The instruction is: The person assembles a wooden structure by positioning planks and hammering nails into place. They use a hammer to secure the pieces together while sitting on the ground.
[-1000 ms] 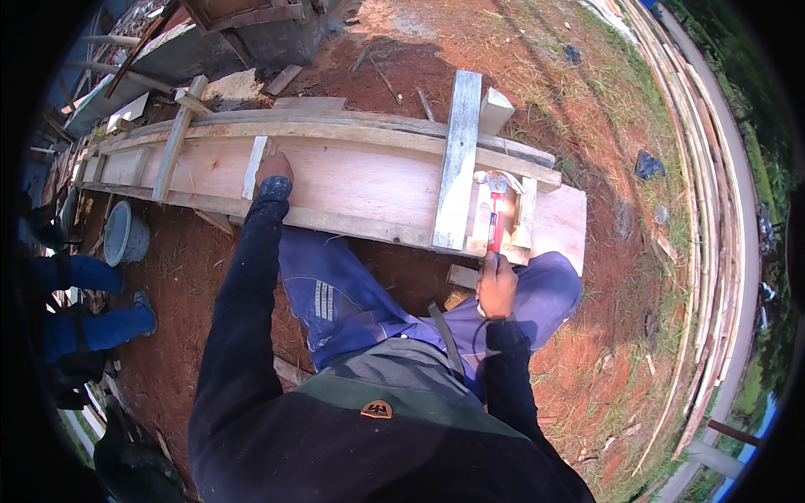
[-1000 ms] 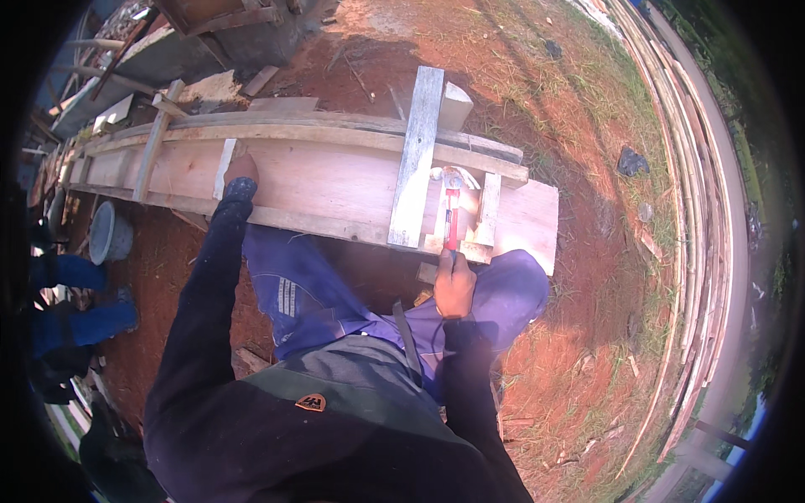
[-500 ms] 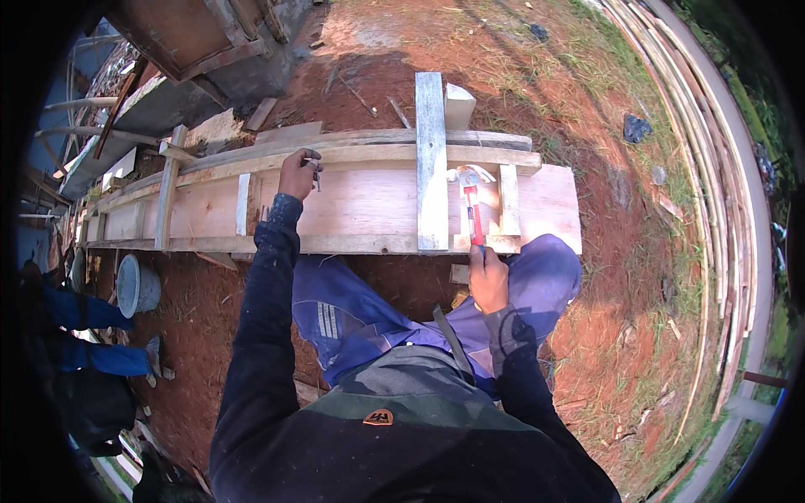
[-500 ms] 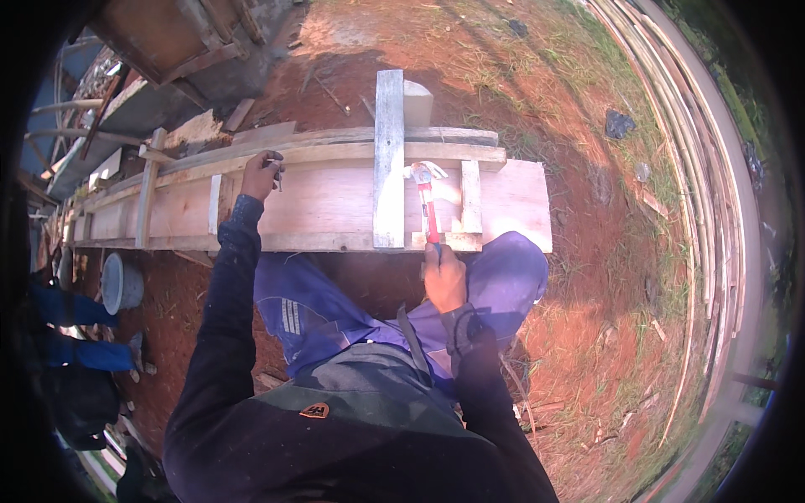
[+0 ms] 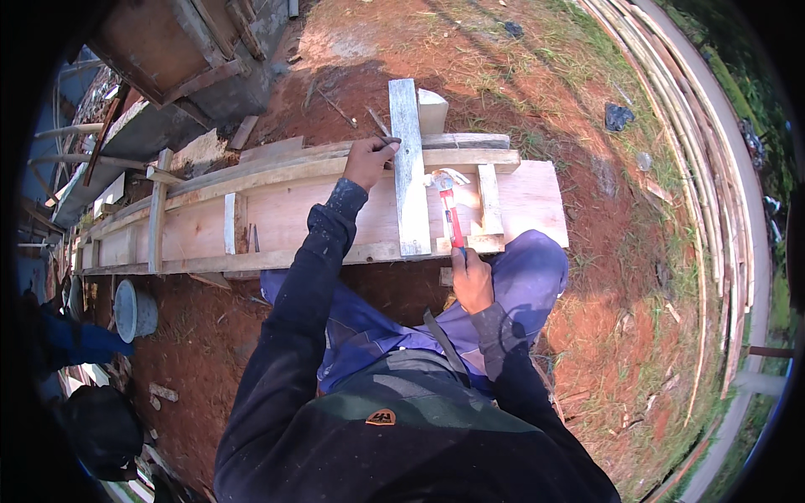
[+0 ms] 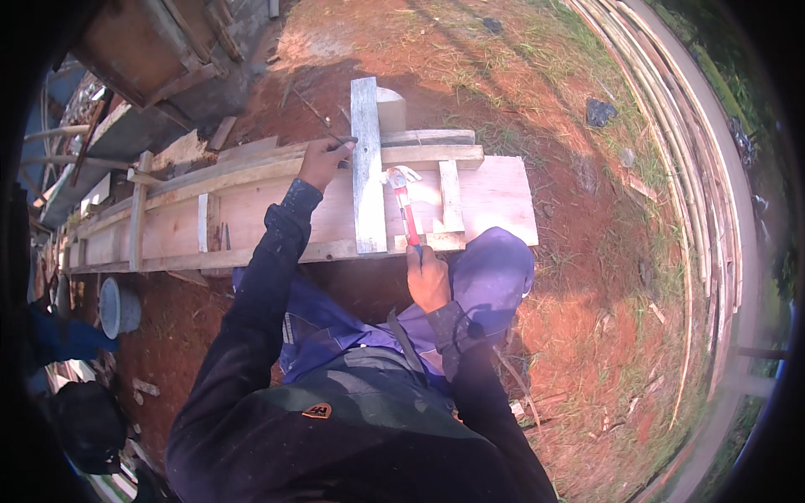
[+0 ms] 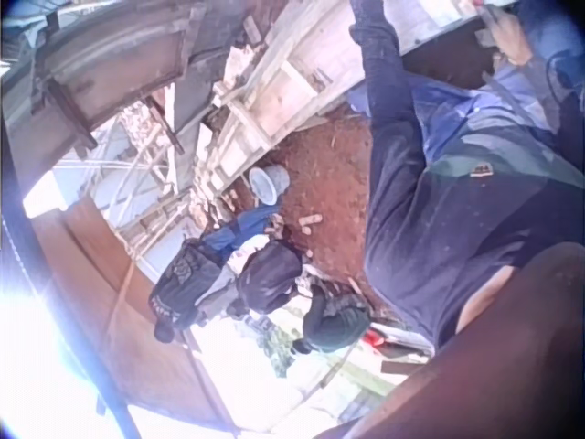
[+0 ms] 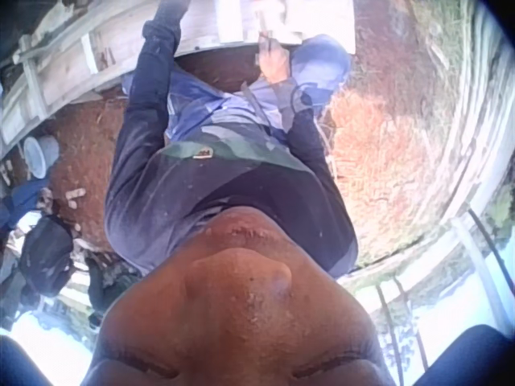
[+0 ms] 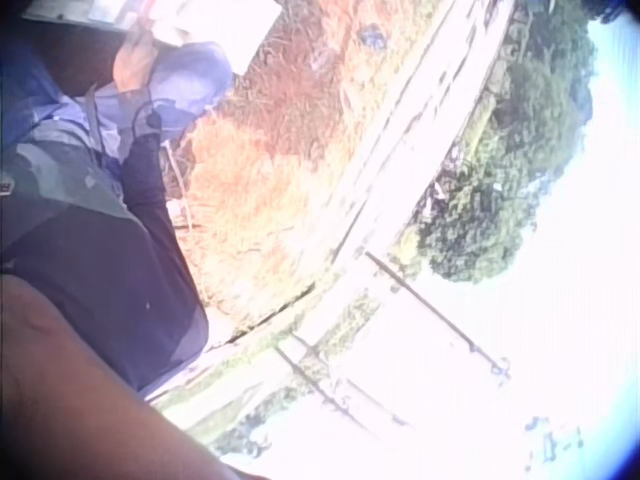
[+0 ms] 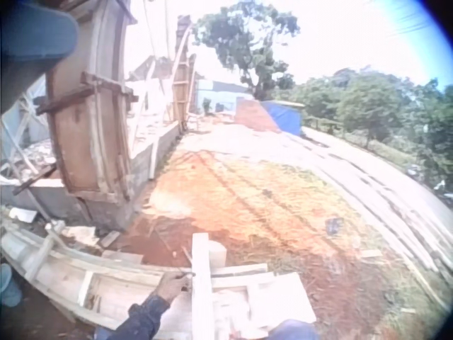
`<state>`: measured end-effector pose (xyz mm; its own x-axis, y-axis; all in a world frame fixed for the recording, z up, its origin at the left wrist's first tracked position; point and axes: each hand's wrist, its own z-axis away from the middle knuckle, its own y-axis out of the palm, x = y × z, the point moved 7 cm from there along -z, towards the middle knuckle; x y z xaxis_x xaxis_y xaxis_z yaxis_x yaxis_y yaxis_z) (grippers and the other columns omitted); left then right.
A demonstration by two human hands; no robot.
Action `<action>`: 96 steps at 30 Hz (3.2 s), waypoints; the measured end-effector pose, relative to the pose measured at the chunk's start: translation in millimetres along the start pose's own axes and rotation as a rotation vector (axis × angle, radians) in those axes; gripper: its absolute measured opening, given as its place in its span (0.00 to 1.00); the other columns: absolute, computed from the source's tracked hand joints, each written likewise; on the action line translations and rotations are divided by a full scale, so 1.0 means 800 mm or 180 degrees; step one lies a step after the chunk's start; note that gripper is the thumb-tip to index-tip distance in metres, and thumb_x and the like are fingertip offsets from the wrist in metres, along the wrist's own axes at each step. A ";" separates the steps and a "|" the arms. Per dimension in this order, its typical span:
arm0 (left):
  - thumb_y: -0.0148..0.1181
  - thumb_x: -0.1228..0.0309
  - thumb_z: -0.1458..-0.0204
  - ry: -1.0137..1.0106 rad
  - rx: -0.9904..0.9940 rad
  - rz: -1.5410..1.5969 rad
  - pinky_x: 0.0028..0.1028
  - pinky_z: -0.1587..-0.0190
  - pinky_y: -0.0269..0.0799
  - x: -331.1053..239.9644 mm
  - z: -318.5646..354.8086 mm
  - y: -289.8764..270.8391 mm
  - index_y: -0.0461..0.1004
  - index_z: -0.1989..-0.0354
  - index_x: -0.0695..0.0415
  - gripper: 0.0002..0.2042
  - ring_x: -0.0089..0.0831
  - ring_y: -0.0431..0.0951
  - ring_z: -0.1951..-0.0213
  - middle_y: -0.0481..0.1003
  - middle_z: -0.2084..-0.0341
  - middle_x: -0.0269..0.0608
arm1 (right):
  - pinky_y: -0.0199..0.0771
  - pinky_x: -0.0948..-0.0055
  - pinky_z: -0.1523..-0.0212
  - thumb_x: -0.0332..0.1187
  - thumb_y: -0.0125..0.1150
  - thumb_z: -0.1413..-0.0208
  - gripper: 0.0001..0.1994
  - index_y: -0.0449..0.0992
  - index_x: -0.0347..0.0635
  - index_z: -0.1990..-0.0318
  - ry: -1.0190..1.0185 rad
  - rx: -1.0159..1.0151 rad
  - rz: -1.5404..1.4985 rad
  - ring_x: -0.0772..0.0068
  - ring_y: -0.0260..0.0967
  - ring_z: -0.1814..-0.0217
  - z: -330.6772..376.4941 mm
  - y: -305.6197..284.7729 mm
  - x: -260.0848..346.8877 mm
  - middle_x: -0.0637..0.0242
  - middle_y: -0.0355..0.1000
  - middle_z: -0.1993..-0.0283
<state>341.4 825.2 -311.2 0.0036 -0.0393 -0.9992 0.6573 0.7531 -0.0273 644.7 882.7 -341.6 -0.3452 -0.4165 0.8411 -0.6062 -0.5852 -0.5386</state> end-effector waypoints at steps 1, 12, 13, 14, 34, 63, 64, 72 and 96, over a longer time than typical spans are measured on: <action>0.61 0.75 0.45 0.0118 -0.0065 -0.0234 0.25 0.71 0.73 0.002 -0.008 0.003 0.79 0.68 0.67 0.06 0.21 0.76 0.74 0.79 0.75 0.36 | 0.66 0.46 0.67 0.34 0.55 0.39 0.12 0.72 0.31 0.65 -0.0014 -0.0004 -0.0001 0.32 0.69 0.65 0.000 0.000 0.001 0.36 0.70 0.72; 0.60 0.70 0.47 0.1332 -0.0105 -0.2001 0.36 0.64 0.71 -0.029 -0.024 0.037 0.78 0.70 0.66 0.10 0.44 0.79 0.71 0.77 0.76 0.52 | 0.66 0.46 0.70 0.37 0.53 0.37 0.14 0.72 0.31 0.63 -0.0779 -0.0250 0.0179 0.35 0.71 0.69 -0.009 -0.011 0.028 0.38 0.70 0.75; 0.60 0.70 0.47 0.1314 -0.0111 -0.1998 0.36 0.64 0.71 -0.026 -0.025 0.035 0.78 0.70 0.65 0.09 0.45 0.79 0.70 0.77 0.75 0.54 | 0.66 0.46 0.71 0.38 0.53 0.36 0.14 0.72 0.31 0.63 -0.0555 -0.0144 0.0150 0.34 0.71 0.69 -0.017 -0.014 0.031 0.39 0.70 0.76; 0.59 0.70 0.47 0.1301 -0.0123 -0.1992 0.36 0.64 0.71 -0.025 -0.027 0.034 0.78 0.69 0.65 0.09 0.46 0.79 0.69 0.77 0.75 0.55 | 0.66 0.46 0.71 0.38 0.52 0.36 0.15 0.72 0.31 0.63 -0.0337 -0.0040 0.0127 0.34 0.71 0.70 -0.029 -0.019 0.036 0.39 0.69 0.77; 0.58 0.73 0.46 0.1840 -0.0162 -0.2332 0.45 0.57 0.70 -0.028 -0.019 0.050 0.77 0.67 0.64 0.06 0.54 0.76 0.62 0.75 0.70 0.55 | 0.67 0.47 0.79 0.40 0.53 0.35 0.16 0.65 0.34 0.66 -0.1643 -0.0174 0.1431 0.39 0.68 0.81 -0.126 -0.056 0.144 0.46 0.66 0.84; 0.59 0.70 0.44 0.1216 -0.1198 -0.1423 0.38 0.44 0.67 0.002 0.007 0.049 0.78 0.51 0.58 0.13 0.47 0.74 0.50 0.77 0.55 0.49 | 0.64 0.54 0.77 0.38 0.54 0.35 0.15 0.71 0.33 0.66 -0.1408 -0.0436 0.0391 0.41 0.70 0.77 -0.138 -0.112 0.234 0.46 0.68 0.81; 0.58 0.70 0.44 0.1079 -0.1182 -0.1314 0.38 0.44 0.67 0.006 0.007 0.049 0.79 0.52 0.57 0.12 0.47 0.74 0.50 0.77 0.55 0.49 | 0.64 0.53 0.78 0.37 0.54 0.35 0.14 0.71 0.33 0.66 -0.1337 -0.0354 0.0401 0.41 0.70 0.78 -0.134 -0.109 0.222 0.46 0.67 0.82; 0.60 0.75 0.47 0.1736 -0.1372 -0.1257 0.39 0.51 0.71 -0.004 0.024 0.051 0.80 0.60 0.62 0.08 0.47 0.77 0.56 0.79 0.64 0.50 | 0.66 0.55 0.76 0.38 0.52 0.34 0.13 0.71 0.34 0.61 -0.1150 -0.0428 0.0443 0.45 0.73 0.76 -0.108 -0.124 0.239 0.47 0.70 0.79; 0.45 0.51 0.37 -0.0702 -0.1051 -0.0338 0.46 0.48 0.69 0.092 0.103 0.054 0.67 0.46 0.67 0.27 0.62 0.74 0.50 0.75 0.55 0.69 | 0.67 0.71 0.75 0.50 0.53 0.36 0.23 0.67 0.33 0.60 -0.1930 -0.0887 -0.1460 0.72 0.67 0.78 -0.089 -0.113 0.219 0.65 0.69 0.76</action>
<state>432.3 800.9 -383.3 0.1339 -0.2410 -0.9612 0.3856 0.9062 -0.1735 588.3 912.1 -142.3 0.3813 -0.5286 0.7584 -0.7770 -0.6277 -0.0469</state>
